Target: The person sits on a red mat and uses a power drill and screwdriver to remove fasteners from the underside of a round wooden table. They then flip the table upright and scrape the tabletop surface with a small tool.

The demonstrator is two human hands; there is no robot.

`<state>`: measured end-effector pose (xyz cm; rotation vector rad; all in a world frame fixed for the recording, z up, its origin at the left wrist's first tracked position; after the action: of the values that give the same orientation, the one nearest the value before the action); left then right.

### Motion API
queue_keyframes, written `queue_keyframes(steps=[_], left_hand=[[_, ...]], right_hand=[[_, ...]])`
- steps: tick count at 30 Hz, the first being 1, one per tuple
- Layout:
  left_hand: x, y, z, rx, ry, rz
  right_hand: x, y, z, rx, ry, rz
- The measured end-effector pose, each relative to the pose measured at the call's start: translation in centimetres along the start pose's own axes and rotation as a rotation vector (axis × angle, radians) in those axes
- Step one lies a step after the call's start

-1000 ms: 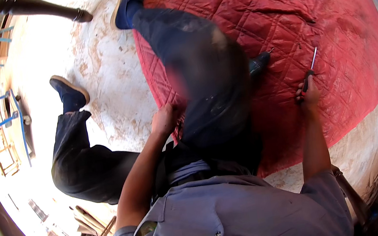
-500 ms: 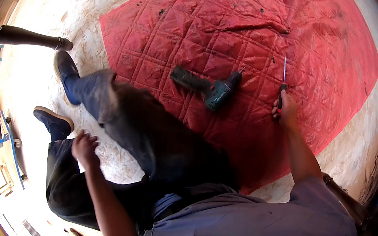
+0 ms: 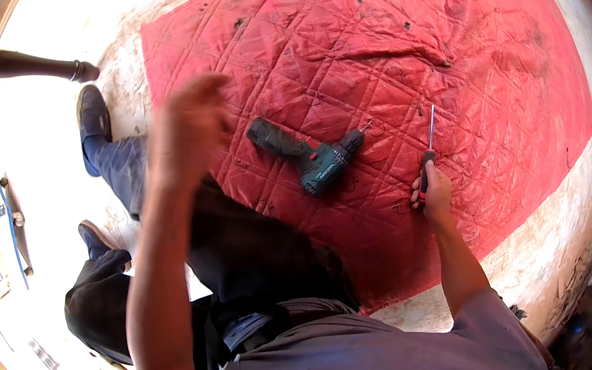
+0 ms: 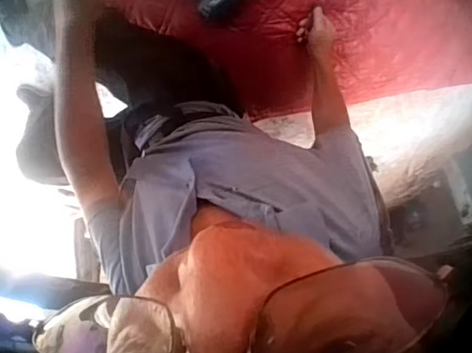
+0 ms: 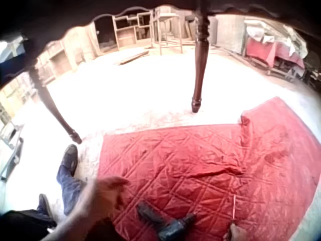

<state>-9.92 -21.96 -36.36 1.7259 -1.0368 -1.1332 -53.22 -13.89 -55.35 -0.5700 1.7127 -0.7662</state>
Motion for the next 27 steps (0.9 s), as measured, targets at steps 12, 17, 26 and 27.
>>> queue_keyframes(steps=[12,17,26,27], left_hand=[[1.2,-6.7,11.9,-0.119,-0.447,-0.585],[2.0,-8.8,13.8,0.459,-0.315,0.033],[-0.3,-9.6,17.2,0.567,-0.413,0.085],[0.1,-9.9,16.9,0.479,-0.436,0.040]], right_hand=[[-0.2,-0.4,0.1,0.007,0.008,-0.020],[0.2,-0.2,0.4,0.005,-0.011,-0.014],[-0.4,-0.5,0.4,-0.023,0.039,-0.028],[-0.3,-0.5,0.5,-0.021,0.038,-0.025]])
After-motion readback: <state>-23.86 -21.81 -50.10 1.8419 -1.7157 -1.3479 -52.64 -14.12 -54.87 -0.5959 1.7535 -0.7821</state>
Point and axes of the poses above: each hand's wrist, its own x-axis towards the middle knuckle, its own z-axis out of the palm, y = z × x, the point moved 2 cm from there along x, towards the middle knuckle, and after that the axes turned 4 degrees about -x, right-handed, at the moved point
